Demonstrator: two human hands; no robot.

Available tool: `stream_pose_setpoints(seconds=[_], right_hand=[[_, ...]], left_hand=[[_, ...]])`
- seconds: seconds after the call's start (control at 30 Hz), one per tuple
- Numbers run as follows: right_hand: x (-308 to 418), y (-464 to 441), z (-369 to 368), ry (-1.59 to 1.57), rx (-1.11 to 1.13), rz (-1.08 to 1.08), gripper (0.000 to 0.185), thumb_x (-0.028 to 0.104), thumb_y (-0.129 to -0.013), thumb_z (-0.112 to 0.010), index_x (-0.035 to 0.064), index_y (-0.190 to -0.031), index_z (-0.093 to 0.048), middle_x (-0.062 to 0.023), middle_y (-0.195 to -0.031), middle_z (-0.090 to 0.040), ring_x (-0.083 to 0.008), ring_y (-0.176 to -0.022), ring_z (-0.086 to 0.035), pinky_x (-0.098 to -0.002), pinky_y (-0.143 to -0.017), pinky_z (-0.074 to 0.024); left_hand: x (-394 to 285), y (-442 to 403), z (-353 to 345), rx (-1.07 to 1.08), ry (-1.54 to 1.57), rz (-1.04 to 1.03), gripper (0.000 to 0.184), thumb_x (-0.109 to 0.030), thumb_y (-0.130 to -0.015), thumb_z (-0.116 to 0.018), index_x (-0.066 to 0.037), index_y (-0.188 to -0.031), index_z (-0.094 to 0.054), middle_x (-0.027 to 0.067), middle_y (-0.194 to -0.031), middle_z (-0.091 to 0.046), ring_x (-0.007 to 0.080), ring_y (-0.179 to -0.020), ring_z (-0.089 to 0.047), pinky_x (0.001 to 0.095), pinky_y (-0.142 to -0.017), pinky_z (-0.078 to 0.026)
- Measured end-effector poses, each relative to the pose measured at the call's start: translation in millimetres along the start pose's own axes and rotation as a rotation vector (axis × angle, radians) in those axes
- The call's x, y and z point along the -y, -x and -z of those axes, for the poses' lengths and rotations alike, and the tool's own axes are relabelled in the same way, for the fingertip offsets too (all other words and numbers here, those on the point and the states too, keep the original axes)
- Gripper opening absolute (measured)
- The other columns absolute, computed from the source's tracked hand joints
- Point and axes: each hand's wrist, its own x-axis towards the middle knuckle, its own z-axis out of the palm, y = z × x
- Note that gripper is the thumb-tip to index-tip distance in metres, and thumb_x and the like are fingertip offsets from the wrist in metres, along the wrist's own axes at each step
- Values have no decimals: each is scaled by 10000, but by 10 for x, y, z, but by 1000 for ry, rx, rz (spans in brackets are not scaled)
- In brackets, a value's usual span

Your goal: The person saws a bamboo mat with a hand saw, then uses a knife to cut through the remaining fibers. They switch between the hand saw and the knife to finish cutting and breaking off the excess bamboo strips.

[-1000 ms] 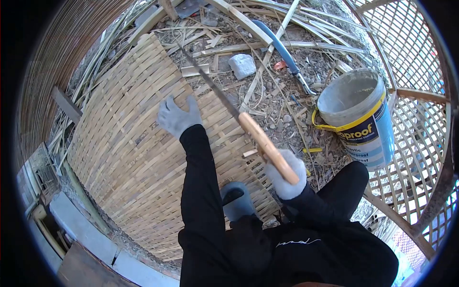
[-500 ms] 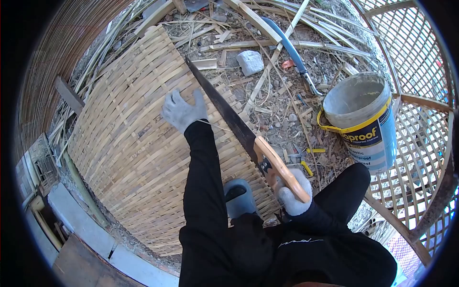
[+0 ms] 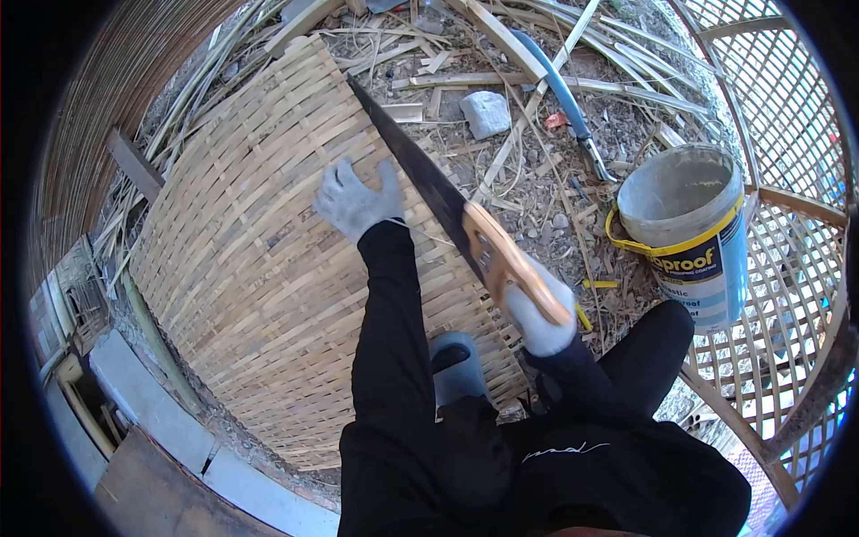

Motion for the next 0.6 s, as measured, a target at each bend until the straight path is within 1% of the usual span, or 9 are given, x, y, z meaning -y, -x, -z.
stream_pose_setpoints(seconds=[0.07,0.17,0.27,0.3,0.33,0.37,0.47,0.5,0.6], right_hand=[[48,-314,-205,35,-24,54,487,136,-1029,-727,-38,-1478,-652,-117,-1088,-791,-139,-977,-732,-311,-874,-583],[-148,-584,-304,93,-47,227,461,119,-1035,-712,-34,-1467,-659,-126,-1077,-789,-141,-963,-737,-310,-865,-588],[-65,-370,-251,-36,-42,116,440,108,-1042,-699,-33,-1458,-664,-130,-1064,-787,-141,-951,-739,-312,-849,-591],[-58,-246,-196,34,-73,102,436,106,-1043,-701,-30,-1456,-665,-129,-1061,-788,-138,-949,-737,-314,-849,-588],[55,-89,-81,66,-21,27,450,99,-1040,-698,-25,-1470,-658,-115,-1055,-777,-126,-939,-721,-303,-853,-579],[29,67,5,24,-30,5,451,118,-1046,-695,-24,-1472,-655,-105,-1050,-768,-124,-929,-710,-300,-850,-573],[151,506,308,10,12,-102,455,163,-1057,-684,-21,-1472,-652,-89,-1036,-749,-131,-906,-692,-303,-840,-563],[226,610,376,23,39,-143,456,175,-1060,-680,-20,-1471,-651,-85,-1032,-744,-136,-900,-688,-306,-836,-561],[270,759,416,150,23,-97,461,213,-1061,-674,-18,-1459,-658,-85,-1031,-739,-163,-890,-689,-332,-834,-561]], left_hand=[[4,-10,-4,-1,3,5,643,-539,-885,-813,-102,-1339,-687,150,-1429,-603,379,-1346,-537,575,-1288,-300],[-8,-20,-1,11,3,21,639,-540,-883,-814,-107,-1336,-689,148,-1427,-604,379,-1361,-532,579,-1290,-295],[16,-17,-18,21,17,12,646,-546,-882,-812,-115,-1346,-683,149,-1436,-601,379,-1375,-526,583,-1295,-285],[9,-42,-28,18,17,13,649,-547,-882,-812,-118,-1350,-681,148,-1440,-600,380,-1376,-526,585,-1295,-283],[18,-44,-33,18,13,16,652,-548,-881,-812,-120,-1354,-678,148,-1443,-598,381,-1377,-525,586,-1295,-281],[32,-25,-39,22,7,23,655,-549,-880,-811,-122,-1358,-676,147,-1446,-597,382,-1378,-524,588,-1295,-278],[-7,-22,9,-1,-19,8,641,-493,-875,-840,-97,-1353,-682,157,-1440,-629,359,-1399,-534,547,-1235,-347],[0,-14,-6,11,-2,11,649,-510,-876,-832,-106,-1359,-679,156,-1447,-616,370,-1393,-529,562,-1252,-329],[37,-17,-35,18,25,19,666,-545,-878,-818,-122,-1371,-671,155,-1459,-591,391,-1381,-520,593,-1284,-297]])
